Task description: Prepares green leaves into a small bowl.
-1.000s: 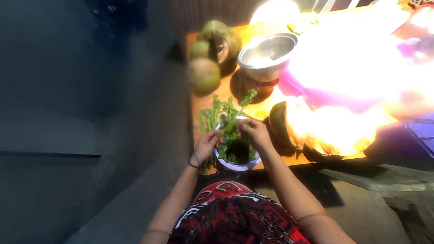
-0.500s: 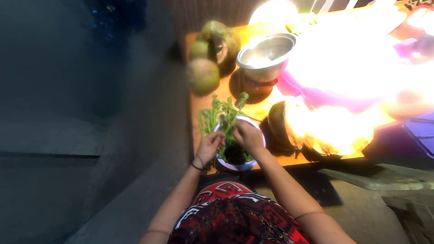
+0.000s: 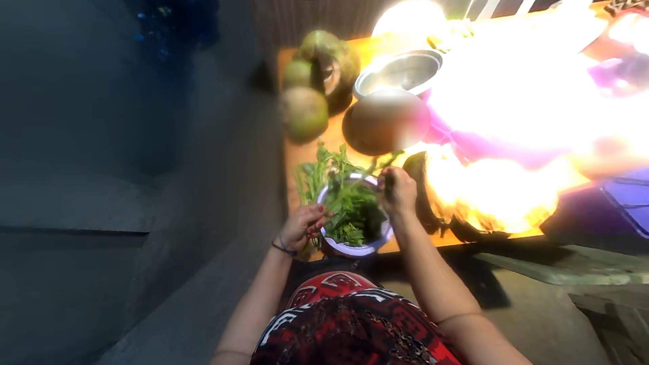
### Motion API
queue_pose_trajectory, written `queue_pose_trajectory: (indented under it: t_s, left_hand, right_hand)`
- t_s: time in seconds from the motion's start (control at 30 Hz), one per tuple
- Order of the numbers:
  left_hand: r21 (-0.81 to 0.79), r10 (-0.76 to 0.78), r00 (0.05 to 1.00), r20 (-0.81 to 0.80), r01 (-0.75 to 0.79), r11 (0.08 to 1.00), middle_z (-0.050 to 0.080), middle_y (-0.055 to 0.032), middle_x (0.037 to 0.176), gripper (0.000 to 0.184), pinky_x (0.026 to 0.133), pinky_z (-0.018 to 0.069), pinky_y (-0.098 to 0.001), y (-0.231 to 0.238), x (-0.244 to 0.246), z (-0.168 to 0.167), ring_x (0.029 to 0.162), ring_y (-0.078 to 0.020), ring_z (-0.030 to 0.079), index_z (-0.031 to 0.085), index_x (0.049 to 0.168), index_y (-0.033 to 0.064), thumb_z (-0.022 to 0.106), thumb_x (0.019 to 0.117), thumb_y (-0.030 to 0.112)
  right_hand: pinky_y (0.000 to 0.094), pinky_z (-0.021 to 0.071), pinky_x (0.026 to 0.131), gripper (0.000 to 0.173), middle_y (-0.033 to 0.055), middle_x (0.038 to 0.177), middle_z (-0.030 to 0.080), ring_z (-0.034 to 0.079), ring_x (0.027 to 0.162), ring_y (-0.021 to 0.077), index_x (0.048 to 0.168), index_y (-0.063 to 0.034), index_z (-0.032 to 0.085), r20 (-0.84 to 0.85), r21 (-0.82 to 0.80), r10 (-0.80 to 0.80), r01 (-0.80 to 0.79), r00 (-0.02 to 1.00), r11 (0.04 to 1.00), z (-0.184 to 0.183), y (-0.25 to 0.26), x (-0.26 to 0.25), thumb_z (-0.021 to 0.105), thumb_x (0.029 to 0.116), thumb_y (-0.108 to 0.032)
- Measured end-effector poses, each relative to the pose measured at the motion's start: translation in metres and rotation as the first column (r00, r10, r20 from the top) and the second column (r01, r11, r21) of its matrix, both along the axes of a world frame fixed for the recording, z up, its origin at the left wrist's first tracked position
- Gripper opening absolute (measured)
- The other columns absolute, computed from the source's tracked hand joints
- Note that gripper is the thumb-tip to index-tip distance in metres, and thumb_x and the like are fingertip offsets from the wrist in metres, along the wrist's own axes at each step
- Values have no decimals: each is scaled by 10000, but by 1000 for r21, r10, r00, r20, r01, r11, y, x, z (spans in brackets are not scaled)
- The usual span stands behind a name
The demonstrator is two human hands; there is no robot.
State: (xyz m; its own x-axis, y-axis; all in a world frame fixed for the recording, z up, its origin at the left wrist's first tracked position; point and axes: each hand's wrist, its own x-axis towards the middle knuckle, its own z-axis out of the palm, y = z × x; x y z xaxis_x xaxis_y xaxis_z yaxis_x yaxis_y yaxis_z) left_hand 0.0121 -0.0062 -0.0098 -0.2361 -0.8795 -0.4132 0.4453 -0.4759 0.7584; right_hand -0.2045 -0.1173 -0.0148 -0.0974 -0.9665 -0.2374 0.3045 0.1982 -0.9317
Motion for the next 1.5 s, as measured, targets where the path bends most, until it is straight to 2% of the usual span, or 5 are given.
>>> queue_pose_trajectory:
  t_s: [0.2, 0.4, 0.87, 1.4, 1.5]
  left_hand:
    - [-8, -75, 996, 47, 75, 997, 508, 86, 549, 295, 403, 344, -108, 0, 16, -1, 421, 47, 401, 672, 900, 72, 411, 1032, 105]
    - [-11, -138, 967, 216, 144, 989, 483, 102, 531, 278, 404, 307, -107, -1, 26, 11, 419, 56, 365, 684, 885, 73, 435, 1009, 71]
    - [-335, 149, 675, 723, 154, 930, 584, 0, 699, 246, 534, 443, -221, -5, -16, 17, 551, -47, 492, 700, 1093, 13, 494, 1082, 148]
    - [-142, 193, 831, 523, -138, 980, 544, 51, 682, 240, 485, 397, -136, -9, 9, 13, 510, 11, 447, 649, 1124, 12, 437, 1098, 121]
    - [-72, 335, 826, 453, -341, 937, 628, -1, 856, 281, 632, 507, -206, -23, 23, -19, 670, -49, 576, 592, 1246, 19, 383, 1112, 151]
  right_hand:
    - [185, 443, 377, 516, -36, 651, 619, 527, 451, 39, 900, -192, 605, 320, 270, 519, -601, 793, 752, 12, -10, -22, 221, 1114, -462]
    - [180, 505, 417, 474, -38, 642, 629, 590, 476, 30, 888, -160, 706, 583, -91, 791, -953, 185, 291, -12, -15, -29, 540, 1002, -589]
    - [149, 373, 432, 349, -80, 619, 524, 441, 474, 1, 759, -172, 540, 212, 175, 338, -376, 917, 910, 19, 0, 18, 379, 1069, -165]
    - [189, 477, 472, 347, -76, 615, 577, 521, 489, 17, 773, -143, 567, -92, -26, 198, -202, 976, 979, 14, -16, -27, 368, 1057, -123]
    - [483, 543, 801, 236, 140, 909, 694, 656, 836, 246, 996, 23, 724, -689, 171, 546, -625, 477, 761, -5, -1, -25, 628, 1028, -190]
